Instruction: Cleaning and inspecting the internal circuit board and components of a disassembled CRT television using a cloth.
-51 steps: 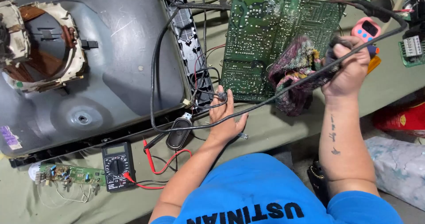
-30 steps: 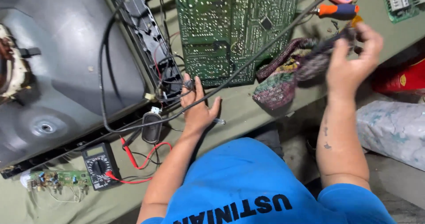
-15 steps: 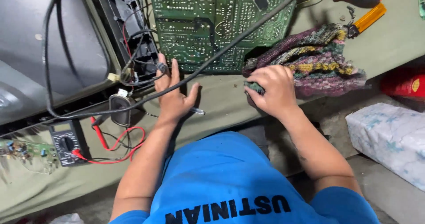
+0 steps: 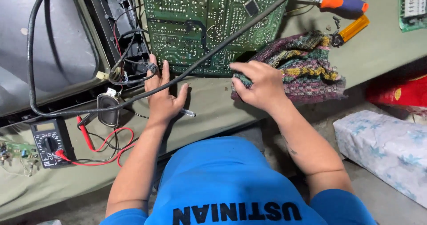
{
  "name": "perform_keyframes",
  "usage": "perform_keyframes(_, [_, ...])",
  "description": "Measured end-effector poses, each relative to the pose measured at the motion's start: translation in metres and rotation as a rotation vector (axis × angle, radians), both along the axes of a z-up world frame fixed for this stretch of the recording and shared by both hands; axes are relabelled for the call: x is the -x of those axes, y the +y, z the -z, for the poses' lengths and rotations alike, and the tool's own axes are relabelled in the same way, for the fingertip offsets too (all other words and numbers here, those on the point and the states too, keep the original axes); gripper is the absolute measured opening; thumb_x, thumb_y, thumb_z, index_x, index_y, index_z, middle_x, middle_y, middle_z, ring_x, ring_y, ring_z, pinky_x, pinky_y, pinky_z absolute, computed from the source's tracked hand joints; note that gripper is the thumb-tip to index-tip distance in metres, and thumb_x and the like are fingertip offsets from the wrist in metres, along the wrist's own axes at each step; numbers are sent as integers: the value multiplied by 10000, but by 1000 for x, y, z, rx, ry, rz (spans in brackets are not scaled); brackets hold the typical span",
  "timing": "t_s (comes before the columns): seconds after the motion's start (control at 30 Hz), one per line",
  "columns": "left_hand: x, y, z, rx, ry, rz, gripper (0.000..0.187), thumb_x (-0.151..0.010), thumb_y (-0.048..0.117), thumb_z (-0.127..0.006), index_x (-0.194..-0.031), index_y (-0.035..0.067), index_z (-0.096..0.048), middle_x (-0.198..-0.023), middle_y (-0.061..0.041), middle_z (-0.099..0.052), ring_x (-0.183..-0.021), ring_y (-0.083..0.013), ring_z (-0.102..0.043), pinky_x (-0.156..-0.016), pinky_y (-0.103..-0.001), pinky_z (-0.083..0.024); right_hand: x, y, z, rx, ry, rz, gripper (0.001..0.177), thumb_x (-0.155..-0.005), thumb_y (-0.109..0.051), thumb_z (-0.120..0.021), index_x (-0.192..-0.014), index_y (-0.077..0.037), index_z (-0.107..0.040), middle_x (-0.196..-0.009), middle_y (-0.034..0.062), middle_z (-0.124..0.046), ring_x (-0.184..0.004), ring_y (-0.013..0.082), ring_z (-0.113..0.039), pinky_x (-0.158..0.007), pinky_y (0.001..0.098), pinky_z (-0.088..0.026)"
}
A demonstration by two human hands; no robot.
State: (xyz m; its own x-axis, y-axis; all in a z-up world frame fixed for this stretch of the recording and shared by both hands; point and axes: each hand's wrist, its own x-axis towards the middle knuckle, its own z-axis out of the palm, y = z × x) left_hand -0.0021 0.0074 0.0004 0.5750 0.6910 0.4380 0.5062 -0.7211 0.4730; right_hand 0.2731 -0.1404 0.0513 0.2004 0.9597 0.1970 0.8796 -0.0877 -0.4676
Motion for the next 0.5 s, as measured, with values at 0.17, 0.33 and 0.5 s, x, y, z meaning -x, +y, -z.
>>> perform_keyframes(0.17, [5, -5, -3, 28, 36, 25, 830, -920, 374, -823, -1589, 71, -436, -1671, -242, -259, -1507, -460, -378, -1184, -543, -358, 12, 20, -26, 250, 31, 109, 758, -950, -359, -663, -1616, -209, -333, -924, 34, -707, -667, 246, -644, -554, 364, -462])
perform_keyframes(0.33, [7, 0, -2, 72, 31, 78, 807, -967, 380, -774, -1596, 58, -385, -1676, -289, -197, -1565, -488, -310, -1265, -531, -314, 28, 32, -29, 496, 55, 189, 847, -996, -346, -580, -1679, -138, -125, -609, -5, -458, -461, 168, -419, -375, 304, -320])
perform_keyframes(0.5, [6, 1, 4, 61, -29, 88, 787, -959, 376, -790, -1589, 85, -418, -1684, -267, -195, -1579, -441, -299, -1260, -506, -331, 31, 18, -10, -179, 0, 202, 141, -942, -183, -780, -1061, -139, -840, -968, 55, -797, -740, 178, -696, -577, 325, -578])
